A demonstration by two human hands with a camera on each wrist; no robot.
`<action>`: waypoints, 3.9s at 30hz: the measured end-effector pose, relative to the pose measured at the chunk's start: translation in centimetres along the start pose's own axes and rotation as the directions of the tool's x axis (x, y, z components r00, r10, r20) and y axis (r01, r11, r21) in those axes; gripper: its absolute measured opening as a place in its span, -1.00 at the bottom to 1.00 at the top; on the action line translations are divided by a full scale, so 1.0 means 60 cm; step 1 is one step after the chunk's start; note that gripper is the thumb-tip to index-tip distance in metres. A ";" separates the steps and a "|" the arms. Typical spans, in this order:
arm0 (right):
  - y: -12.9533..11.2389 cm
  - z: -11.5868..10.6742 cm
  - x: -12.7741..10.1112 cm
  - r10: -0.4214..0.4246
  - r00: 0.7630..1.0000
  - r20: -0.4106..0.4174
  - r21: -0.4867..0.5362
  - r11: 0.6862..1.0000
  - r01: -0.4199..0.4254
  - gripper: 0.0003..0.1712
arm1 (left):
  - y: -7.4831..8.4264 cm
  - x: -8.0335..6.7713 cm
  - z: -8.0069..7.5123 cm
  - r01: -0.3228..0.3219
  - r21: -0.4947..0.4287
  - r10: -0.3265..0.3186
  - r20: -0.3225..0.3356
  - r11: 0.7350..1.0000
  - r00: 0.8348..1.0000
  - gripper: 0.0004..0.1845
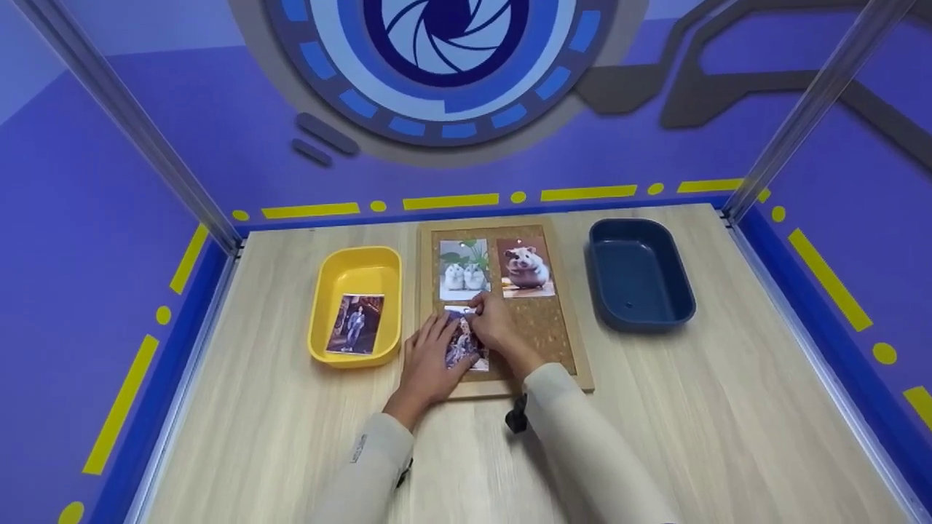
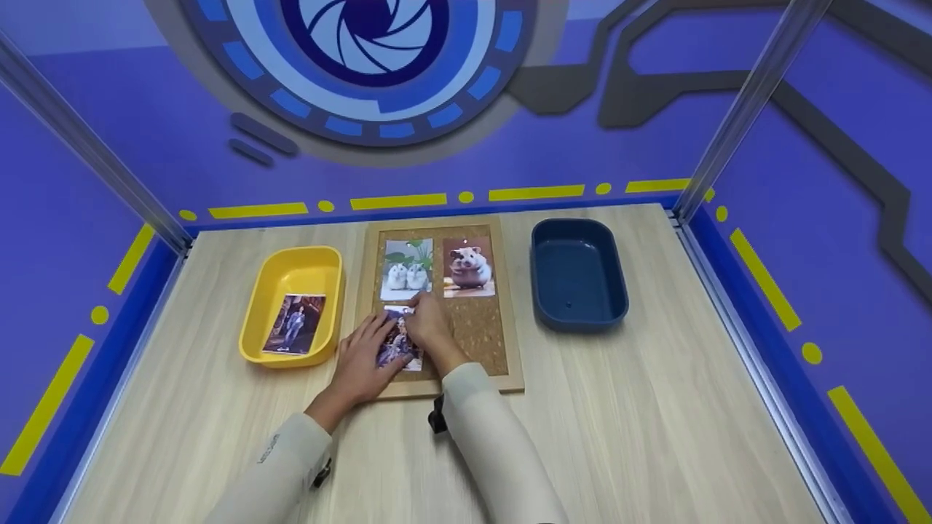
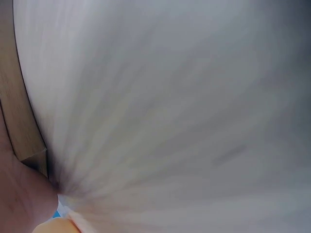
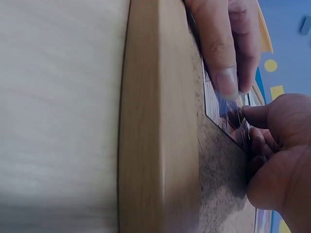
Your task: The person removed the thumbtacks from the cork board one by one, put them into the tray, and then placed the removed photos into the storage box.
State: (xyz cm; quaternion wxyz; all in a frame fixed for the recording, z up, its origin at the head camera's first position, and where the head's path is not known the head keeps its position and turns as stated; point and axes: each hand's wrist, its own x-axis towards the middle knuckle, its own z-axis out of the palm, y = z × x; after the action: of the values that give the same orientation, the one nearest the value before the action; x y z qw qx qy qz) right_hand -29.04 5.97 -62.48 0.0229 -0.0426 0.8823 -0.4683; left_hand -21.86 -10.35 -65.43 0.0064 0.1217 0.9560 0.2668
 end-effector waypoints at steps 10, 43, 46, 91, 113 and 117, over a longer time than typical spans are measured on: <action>0.002 0.001 -0.001 -0.027 0.999 -0.020 0.054 0.998 0.028 -0.83 | 0.000 0.001 -0.001 0.002 0.017 -0.002 0.001 1.000 1.000 -0.12; -0.004 0.012 0.005 0.047 0.998 -0.047 -0.093 0.994 -0.052 -0.90 | 0.002 0.000 0.002 0.014 0.003 -0.014 -0.007 1.000 1.000 -0.11; -0.004 0.013 0.006 0.025 0.999 -0.048 -0.072 0.997 -0.028 -0.90 | 0.000 0.000 0.002 0.012 0.004 -0.012 -0.018 1.000 1.000 -0.11; 0.016 -0.062 0.008 0.163 0.985 -0.055 0.457 0.881 -0.120 -0.92 | 0.008 0.000 -0.003 0.015 -0.044 -0.016 -0.024 0.999 1.000 -0.11; 0.033 -0.272 -0.015 0.143 0.962 -0.234 0.385 0.922 -0.043 -0.82 | 0.006 -0.002 -0.005 0.016 -0.022 -0.016 -0.005 1.000 1.000 -0.11; 0.053 -0.303 -0.017 0.120 0.942 -0.312 0.302 0.953 -0.021 -0.81 | 0.007 -0.002 -0.006 0.015 -0.025 -0.015 0.000 1.000 1.000 -0.11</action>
State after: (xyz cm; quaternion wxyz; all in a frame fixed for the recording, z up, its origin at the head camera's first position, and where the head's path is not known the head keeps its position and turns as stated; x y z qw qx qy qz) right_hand -29.68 22.82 -54.91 -0.1007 0.0716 0.7951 -0.5938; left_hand -21.67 -10.23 -64.93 0.0098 0.1145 0.9535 0.2786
